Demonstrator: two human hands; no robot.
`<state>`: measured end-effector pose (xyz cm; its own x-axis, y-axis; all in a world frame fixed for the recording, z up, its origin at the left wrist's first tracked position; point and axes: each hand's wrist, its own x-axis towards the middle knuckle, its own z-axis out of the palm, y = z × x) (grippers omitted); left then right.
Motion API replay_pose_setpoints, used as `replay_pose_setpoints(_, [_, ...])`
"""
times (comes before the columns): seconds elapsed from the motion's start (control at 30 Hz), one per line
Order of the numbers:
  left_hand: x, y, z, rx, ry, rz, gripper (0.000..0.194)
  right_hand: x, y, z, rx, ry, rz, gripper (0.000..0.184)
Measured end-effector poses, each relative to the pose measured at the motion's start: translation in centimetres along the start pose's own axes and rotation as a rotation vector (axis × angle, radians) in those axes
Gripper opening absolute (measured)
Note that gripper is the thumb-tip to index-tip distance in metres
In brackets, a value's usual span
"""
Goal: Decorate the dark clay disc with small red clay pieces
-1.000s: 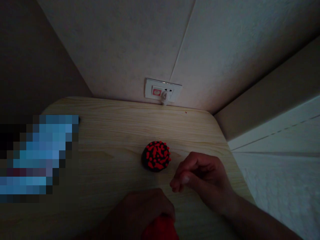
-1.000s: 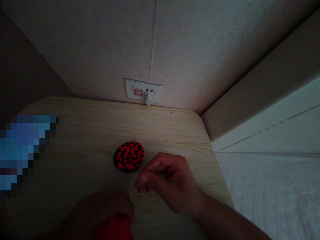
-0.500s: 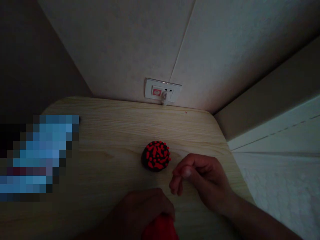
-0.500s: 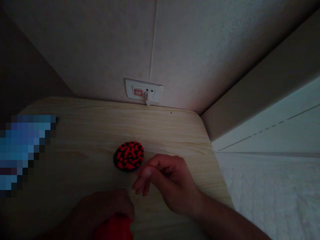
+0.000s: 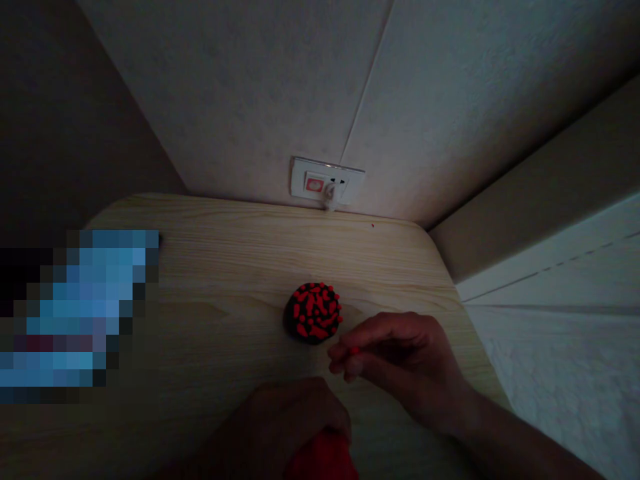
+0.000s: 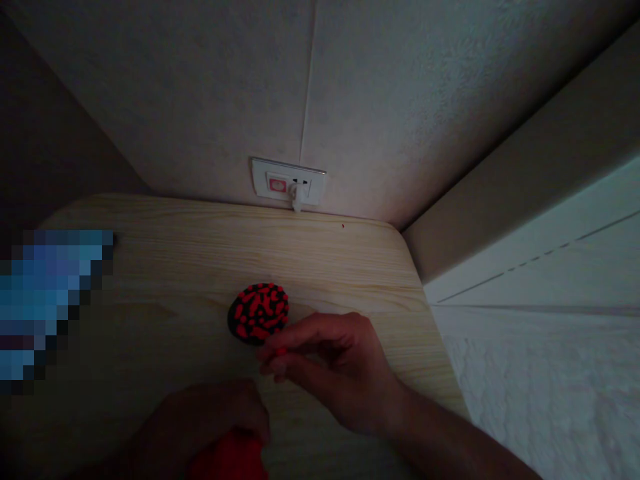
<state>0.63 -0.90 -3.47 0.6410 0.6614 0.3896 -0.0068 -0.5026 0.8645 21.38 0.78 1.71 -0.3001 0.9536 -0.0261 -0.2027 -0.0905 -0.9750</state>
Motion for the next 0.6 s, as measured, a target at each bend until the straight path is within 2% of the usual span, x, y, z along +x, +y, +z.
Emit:
replay_pose_setpoints(0.13, [-0.11, -0.43, 0.32, -0.034, 0.016, 0.004, 0.034, 0.05, -0.07, -0.22, -0.099, 0.014, -0.095, 0.027])
replay_pose_setpoints(0.23, [0.06, -0.08, 0.12, -0.043, 0.027, -0.001, 0.035, 0.09, -0.01, -0.31, -0.100, 0.036, -0.124, 0.024])
replay_pose_setpoints(0.33, [0.11, 0.14, -0.09, -0.038, -0.002, -0.017, 0.030, 0.05, 0.02, -0.38, -0.093, 0.035, -0.118, 0.022])
replay_pose_setpoints(0.47, [-0.15, -0.31, 0.09, -0.030, -0.004, -0.028, 0.034, -0.13, -0.09, -0.42, -0.111, 0.033, -0.053, 0.010])
replay_pose_setpoints(0.6, [-0.25, -0.47, 0.28, -0.022, -0.031, -0.023, 0.032, -0.18, -0.12, -0.14, -0.129, 0.043, -0.038, 0.018])
